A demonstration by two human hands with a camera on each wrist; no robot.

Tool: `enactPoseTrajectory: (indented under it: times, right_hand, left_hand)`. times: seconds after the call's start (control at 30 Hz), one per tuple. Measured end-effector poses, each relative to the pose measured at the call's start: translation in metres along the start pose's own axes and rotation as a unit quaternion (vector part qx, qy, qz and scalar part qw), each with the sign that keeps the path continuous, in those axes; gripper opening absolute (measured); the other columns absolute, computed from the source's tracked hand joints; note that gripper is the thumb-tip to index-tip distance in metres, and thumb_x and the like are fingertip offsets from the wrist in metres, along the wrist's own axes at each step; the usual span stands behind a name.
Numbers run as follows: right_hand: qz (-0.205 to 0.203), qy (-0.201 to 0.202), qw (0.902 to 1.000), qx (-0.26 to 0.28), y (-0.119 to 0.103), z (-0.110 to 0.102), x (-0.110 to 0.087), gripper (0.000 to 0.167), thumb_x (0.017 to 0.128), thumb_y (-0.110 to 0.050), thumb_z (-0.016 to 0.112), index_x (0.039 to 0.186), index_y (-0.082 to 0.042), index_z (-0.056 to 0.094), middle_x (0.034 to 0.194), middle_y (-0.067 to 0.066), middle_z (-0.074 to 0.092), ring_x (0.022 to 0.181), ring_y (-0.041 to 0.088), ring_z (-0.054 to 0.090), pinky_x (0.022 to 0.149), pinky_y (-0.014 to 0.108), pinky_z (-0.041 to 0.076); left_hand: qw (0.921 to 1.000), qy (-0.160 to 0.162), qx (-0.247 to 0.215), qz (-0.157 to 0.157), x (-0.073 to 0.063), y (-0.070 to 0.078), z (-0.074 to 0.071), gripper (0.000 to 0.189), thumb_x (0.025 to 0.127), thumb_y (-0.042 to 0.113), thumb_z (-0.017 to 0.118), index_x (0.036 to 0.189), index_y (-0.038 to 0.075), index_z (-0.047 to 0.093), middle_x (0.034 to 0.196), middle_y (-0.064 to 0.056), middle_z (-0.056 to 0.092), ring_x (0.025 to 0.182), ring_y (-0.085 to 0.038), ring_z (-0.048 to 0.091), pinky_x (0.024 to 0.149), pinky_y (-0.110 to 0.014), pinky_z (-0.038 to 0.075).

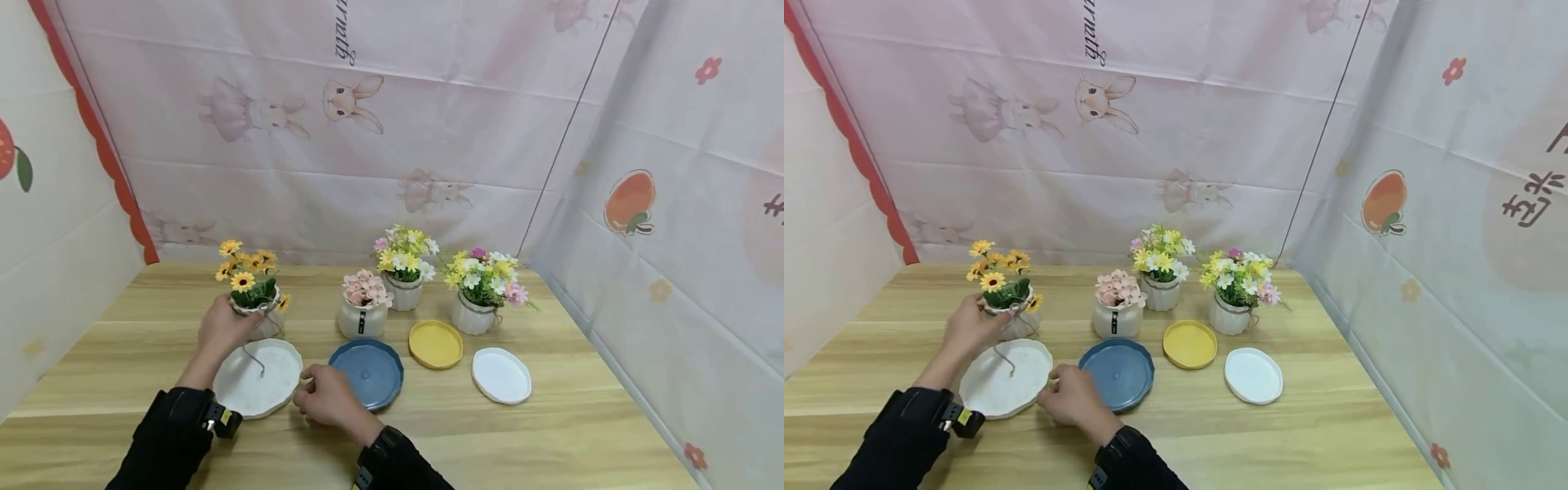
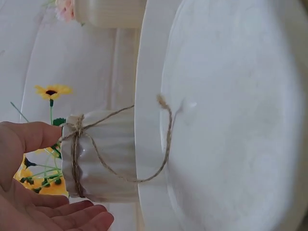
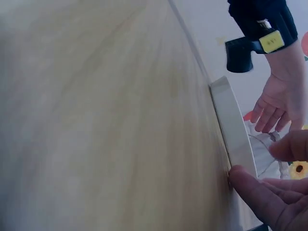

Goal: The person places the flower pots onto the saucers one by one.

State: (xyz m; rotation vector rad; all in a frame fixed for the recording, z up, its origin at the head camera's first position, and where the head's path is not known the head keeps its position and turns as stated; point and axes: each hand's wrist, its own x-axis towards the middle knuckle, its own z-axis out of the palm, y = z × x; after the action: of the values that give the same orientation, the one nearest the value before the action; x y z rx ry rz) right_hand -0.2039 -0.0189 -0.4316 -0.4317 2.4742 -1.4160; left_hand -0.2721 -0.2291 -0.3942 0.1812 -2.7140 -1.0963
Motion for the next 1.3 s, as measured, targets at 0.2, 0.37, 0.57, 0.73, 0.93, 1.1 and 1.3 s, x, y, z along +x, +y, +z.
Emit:
enactPoseTrajectory:
  times: [0.2,0.37,0.57,0.73,0.93,1.1,1.3]
  right_hand:
    - [0.0,0.028,0.9994,-0.021,-0.006,0.007,0.007,0.036,0.081,-0.01,0.062,0.116,0.0,0.059,0.055,-0.008,0.058,0.049,0.005,0.054,0.049,0.02,0.042]
    - [0.009,0.053,0.9975,-0.046,-0.006,0.011,0.012,0.02,0.078,-0.01,0.063,0.095,-0.001,0.065,0.047,-0.006,0.051,0.044,0.008,0.049,0.045,0.021,0.037]
    - [0.062,0.062,0.9943,-0.061,-0.007,0.018,0.019,0.023,0.08,-0.014,0.063,0.061,-0.007,0.054,0.04,-0.001,0.048,0.035,0.013,0.045,0.037,0.023,0.031]
    - [0.094,0.072,0.9921,-0.039,-0.008,0.018,0.025,0.022,0.084,-0.016,0.062,0.096,0.003,0.063,0.048,0.004,0.054,0.037,0.013,0.054,0.042,0.023,0.041]
    - [0.091,0.087,0.9909,-0.047,-0.011,0.016,0.024,0.029,0.085,-0.022,0.066,0.097,0.004,0.062,0.043,0.002,0.052,0.035,0.013,0.054,0.041,0.023,0.042]
    - [0.093,0.093,0.9902,-0.046,-0.012,0.016,0.024,0.031,0.085,-0.021,0.068,0.102,0.004,0.062,0.042,0.001,0.051,0.035,0.013,0.054,0.04,0.023,0.043]
    - [0.096,0.088,0.9907,-0.038,-0.01,0.016,0.025,0.029,0.084,-0.016,0.068,0.104,0.003,0.062,0.059,0.006,0.056,0.036,0.013,0.055,0.039,0.023,0.044]
  left_hand:
    - [0.9993,-0.022,0.025,-0.014,0.004,0.001,-0.006,0.071,0.085,0.033,0.062,0.129,-0.016,0.036,0.12,-0.037,0.046,0.106,-0.051,0.045,0.081,-0.058,0.041]
    - [0.9986,-0.045,0.022,-0.015,0.005,0.0,-0.007,0.075,0.086,0.039,0.061,0.129,-0.017,0.036,0.121,-0.038,0.044,0.107,-0.051,0.044,0.081,-0.058,0.042]
    - [0.9962,-0.077,0.013,-0.039,0.008,-0.008,-0.009,0.088,0.085,0.049,0.059,0.132,-0.02,0.029,0.125,-0.041,0.038,0.112,-0.053,0.039,0.087,-0.058,0.04]
    - [0.9936,-0.107,0.026,-0.026,0.011,-0.007,-0.009,0.095,0.083,0.056,0.059,0.133,-0.019,0.028,0.125,-0.041,0.037,0.111,-0.053,0.039,0.086,-0.056,0.04]
    - [0.9919,-0.11,0.061,-0.019,0.015,-0.004,-0.008,0.092,0.08,0.059,0.061,0.124,-0.019,0.041,0.118,-0.04,0.045,0.103,-0.05,0.048,0.078,-0.051,0.045]
    - [0.9919,-0.104,0.068,-0.028,0.017,-0.005,-0.006,0.085,0.08,0.052,0.066,0.123,-0.018,0.043,0.117,-0.039,0.046,0.102,-0.05,0.048,0.078,-0.051,0.045]
    - [0.9912,-0.104,0.072,-0.039,0.017,-0.004,-0.008,0.082,0.079,0.05,0.067,0.12,-0.018,0.045,0.114,-0.038,0.049,0.098,-0.048,0.051,0.072,-0.048,0.047]
